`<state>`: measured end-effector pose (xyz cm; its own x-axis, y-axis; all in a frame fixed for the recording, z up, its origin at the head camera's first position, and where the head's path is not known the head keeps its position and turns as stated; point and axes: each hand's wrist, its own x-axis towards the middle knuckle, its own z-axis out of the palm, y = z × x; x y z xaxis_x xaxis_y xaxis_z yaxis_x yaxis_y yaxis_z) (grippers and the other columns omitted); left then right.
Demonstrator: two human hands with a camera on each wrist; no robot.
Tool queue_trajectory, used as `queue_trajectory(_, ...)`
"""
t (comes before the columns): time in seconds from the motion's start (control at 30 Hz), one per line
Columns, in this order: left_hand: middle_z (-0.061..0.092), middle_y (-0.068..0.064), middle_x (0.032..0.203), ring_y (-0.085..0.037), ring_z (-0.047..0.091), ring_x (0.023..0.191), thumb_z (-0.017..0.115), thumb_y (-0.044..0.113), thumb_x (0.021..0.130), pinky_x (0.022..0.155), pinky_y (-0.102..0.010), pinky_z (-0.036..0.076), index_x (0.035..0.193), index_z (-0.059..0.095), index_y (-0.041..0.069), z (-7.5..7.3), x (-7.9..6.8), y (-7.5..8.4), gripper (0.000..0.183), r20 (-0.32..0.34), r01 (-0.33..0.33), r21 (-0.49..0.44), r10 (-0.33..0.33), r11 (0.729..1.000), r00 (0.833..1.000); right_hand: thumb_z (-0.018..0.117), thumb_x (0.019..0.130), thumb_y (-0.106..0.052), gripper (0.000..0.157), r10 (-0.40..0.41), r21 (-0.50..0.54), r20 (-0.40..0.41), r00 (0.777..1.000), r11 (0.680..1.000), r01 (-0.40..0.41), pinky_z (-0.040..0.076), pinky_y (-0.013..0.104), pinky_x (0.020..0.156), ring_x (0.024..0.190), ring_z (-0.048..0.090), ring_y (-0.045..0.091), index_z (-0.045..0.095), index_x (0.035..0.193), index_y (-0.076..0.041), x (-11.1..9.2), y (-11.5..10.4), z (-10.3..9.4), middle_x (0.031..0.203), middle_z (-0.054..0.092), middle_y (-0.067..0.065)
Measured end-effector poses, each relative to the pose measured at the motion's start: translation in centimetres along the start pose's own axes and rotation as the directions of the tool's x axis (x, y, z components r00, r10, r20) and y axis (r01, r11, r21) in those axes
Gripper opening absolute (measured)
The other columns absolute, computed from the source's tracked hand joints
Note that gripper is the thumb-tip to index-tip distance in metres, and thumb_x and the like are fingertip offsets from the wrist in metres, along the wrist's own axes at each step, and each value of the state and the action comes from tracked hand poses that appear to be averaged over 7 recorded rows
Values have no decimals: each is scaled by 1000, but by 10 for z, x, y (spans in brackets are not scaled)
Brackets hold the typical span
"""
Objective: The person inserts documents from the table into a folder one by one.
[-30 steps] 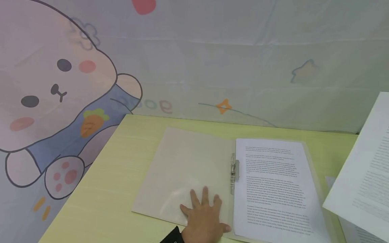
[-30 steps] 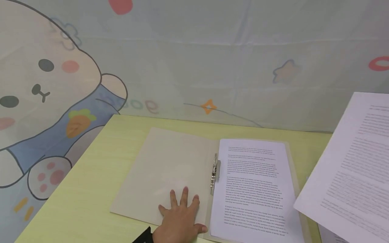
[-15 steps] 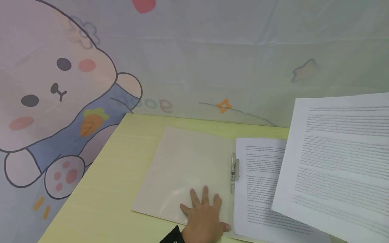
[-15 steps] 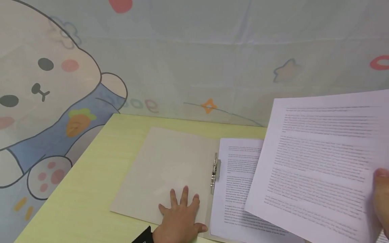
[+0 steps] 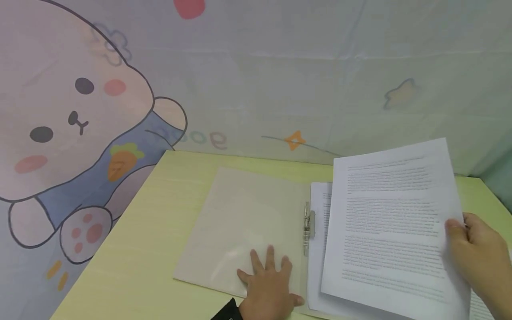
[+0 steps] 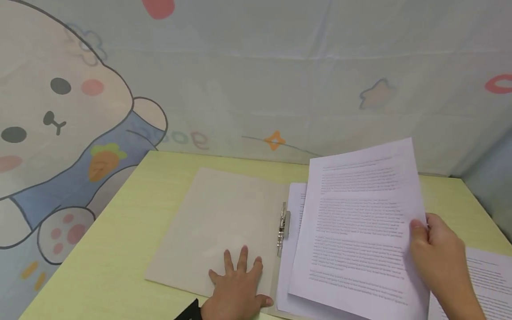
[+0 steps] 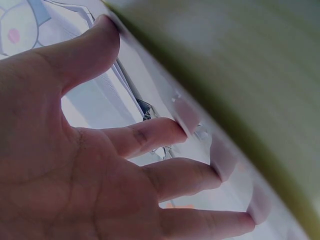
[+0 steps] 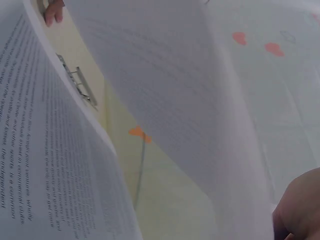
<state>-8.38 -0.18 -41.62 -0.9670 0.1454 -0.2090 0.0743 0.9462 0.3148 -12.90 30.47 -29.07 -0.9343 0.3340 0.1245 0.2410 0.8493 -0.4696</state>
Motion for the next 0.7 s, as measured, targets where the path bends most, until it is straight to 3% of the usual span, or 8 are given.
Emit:
queue_trajectory(0.1,34,-12,160,-51,30,144,72,62,73,95,-80,35,145,47,24,0,-1,0,84,5,1,-18,-1,1000,1000,31,105,-19,49,-79,-32,36,996,996,80,39,23,53,85,56,42,38,133,21,0,1,9,114,52,44)
queue_trajectory(0.23,34,-12,160,-51,29,144,72,62,74,95,-80,34,144,48,24,0,-1,-1,84,14,-2,-26,2,1000,1000,32,105,-18,48,-131,-17,88,987,991,133,51,45,66,94,57,48,40,131,22,-1,5,21,118,51,45)
queue_trajectory(0.37,34,-12,160,-51,29,144,72,62,73,94,-80,35,144,48,25,-1,-2,-1,83,1,-3,-26,3,1000,1000,33,105,-18,46,-168,-17,106,980,985,171,46,60,77,105,53,54,43,128,21,-1,2,29,123,49,45)
queue_trajectory(0.57,31,-11,161,-51,27,145,71,63,73,95,-80,34,146,46,27,-2,-1,-1,85,34,6,-26,-5,1000,999,34,104,-16,42,-185,-40,126,975,981,191,46,43,64,88,56,43,45,124,19,-1,-3,39,114,55,42)
queue_trajectory(0.7,31,-11,161,-52,27,145,71,64,73,95,-81,33,146,45,26,-3,1,-1,86,49,10,-20,-9,1000,999,34,104,-17,43,-188,-61,134,973,978,197,46,41,63,86,56,42,45,125,19,0,-5,41,113,55,42)
